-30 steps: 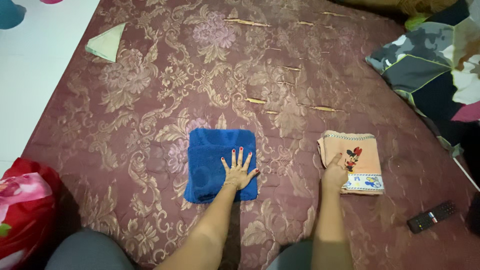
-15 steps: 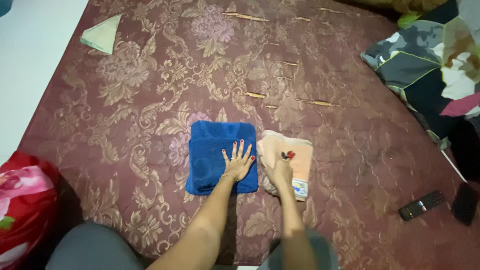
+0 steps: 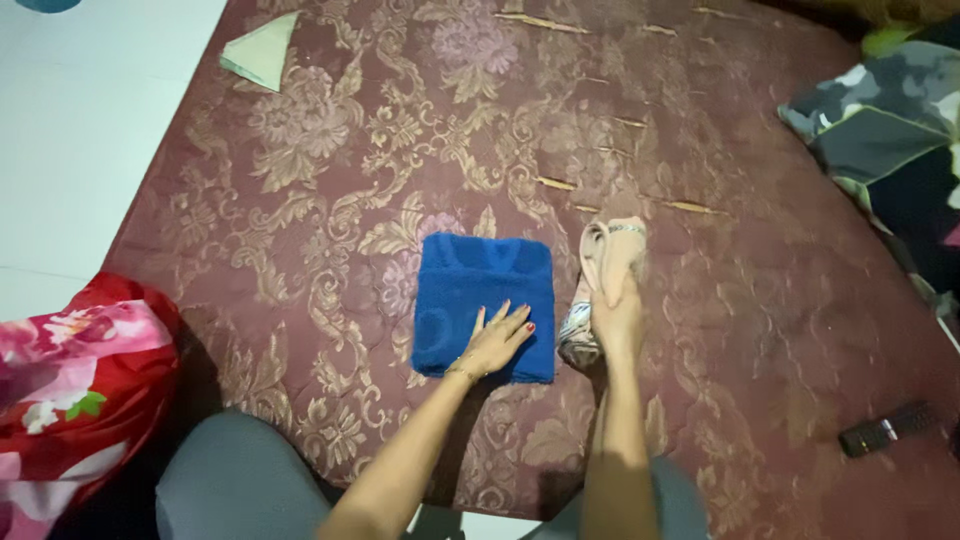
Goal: The person folds a blue towel and a pink Hello Kitty towel on a patterned maroon mat, smoothing and aligning each fold before stacking them neatly.
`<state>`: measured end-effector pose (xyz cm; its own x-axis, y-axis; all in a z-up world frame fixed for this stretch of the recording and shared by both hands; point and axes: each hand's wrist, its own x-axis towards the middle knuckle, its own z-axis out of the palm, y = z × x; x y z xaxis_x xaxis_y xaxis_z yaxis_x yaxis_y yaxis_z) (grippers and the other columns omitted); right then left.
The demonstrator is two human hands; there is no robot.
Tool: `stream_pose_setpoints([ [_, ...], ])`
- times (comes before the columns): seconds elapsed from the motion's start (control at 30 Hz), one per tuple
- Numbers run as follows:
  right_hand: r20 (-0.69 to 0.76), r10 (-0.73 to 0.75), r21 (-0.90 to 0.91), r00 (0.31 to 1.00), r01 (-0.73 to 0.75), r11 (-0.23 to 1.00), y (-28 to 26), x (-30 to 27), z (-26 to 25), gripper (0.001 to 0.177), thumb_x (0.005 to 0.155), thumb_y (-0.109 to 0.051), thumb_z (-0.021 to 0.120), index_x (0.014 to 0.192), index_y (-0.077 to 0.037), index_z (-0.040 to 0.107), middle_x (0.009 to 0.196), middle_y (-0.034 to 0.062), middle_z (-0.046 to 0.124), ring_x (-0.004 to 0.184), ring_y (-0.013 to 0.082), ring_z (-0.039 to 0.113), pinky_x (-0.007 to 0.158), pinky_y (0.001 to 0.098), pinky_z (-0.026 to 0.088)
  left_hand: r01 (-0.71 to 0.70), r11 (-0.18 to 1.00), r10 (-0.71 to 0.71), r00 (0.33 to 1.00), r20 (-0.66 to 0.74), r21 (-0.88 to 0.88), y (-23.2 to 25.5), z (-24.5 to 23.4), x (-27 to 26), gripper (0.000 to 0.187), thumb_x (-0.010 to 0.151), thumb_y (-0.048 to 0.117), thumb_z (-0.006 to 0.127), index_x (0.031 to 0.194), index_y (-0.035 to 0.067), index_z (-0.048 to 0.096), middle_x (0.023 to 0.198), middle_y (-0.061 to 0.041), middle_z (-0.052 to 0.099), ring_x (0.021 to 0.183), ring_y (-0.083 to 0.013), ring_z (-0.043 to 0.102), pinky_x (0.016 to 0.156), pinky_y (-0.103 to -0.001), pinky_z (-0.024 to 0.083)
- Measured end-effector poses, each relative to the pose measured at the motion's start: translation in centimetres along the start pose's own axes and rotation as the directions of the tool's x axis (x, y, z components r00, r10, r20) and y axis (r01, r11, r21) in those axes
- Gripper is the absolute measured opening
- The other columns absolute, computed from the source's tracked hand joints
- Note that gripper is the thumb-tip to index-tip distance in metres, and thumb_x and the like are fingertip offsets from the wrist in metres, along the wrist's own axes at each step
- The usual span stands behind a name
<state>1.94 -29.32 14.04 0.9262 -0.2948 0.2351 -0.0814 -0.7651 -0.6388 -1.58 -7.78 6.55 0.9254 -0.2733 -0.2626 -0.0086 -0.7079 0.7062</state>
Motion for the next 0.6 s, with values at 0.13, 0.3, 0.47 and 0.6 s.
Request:
stream_pose_setpoints([
  [0.13,0.108,0.093,-0.228,0.99,-0.066,0.971,-5.9,-0.8,-0.1,0.071,0.086,-0.029,0.07,0.151,-0.011,0.049,0.092,0.0306,0.072,0.088,0.0473,0.071,0.082,0.0547,0.056,0.145,0.977,-0.187,0.936,-0.297,-0.158,-0.8,-4.5,-2.1,0.056,0.103,0.047,0.039,0.144,0.015,0.059,0.142,-0.015,0.064,0.132,-0.0355,0.059,0.115,-0.042,0.043],
  [0.3,0.304,-0.076,-0.238,0.949,0.153,0.959,-13.6,-6.5,8.3,0.082,0.083,-0.016,0.061,0.16,-0.007,0.036,0.078,0.0262,0.071,0.067,0.044,0.071,0.065,0.054,0.058,-0.004,0.967,-0.164,0.752,-0.639,-0.253,-6.0,-7.0,-0.6,0.06,0.109,0.045,0.035,0.142,-0.001,0.056,0.144,-0.025,0.057,0.138,-0.0396,0.051,0.117,-0.045,0.036],
  [0.47,0.138,-0.51,-0.09,0.849,0.523,0.847,-15.0,-9.5,13.9,0.066,0.079,-0.018,0.056,0.142,-0.002,0.048,0.094,0.0307,0.071,0.082,0.0482,0.071,0.068,0.051,0.058,-0.006,0.899,-0.239,0.832,-0.501,-0.439,-10.0,-7.1,1.0,0.067,0.106,0.048,0.032,0.148,-0.001,0.05,0.151,-0.025,0.05,0.141,-0.0389,0.046,0.116,-0.043,0.036],
  [0.6,0.56,-0.147,-0.045,0.815,0.207,0.977,-11.0,-6.9,12.1,0.033,0.106,-0.028,0.042,0.116,-0.007,0.065,0.096,0.0248,0.073,0.089,0.043,0.07,0.08,0.0564,0.053,0.132,0.952,-0.254,0.845,-0.47,-0.276,-9.2,-6.5,0.8,0.083,0.101,0.056,0.04,0.157,-0.004,0.028,0.163,-0.026,0.032,0.145,-0.0419,0.038,0.119,-0.046,0.028],
])
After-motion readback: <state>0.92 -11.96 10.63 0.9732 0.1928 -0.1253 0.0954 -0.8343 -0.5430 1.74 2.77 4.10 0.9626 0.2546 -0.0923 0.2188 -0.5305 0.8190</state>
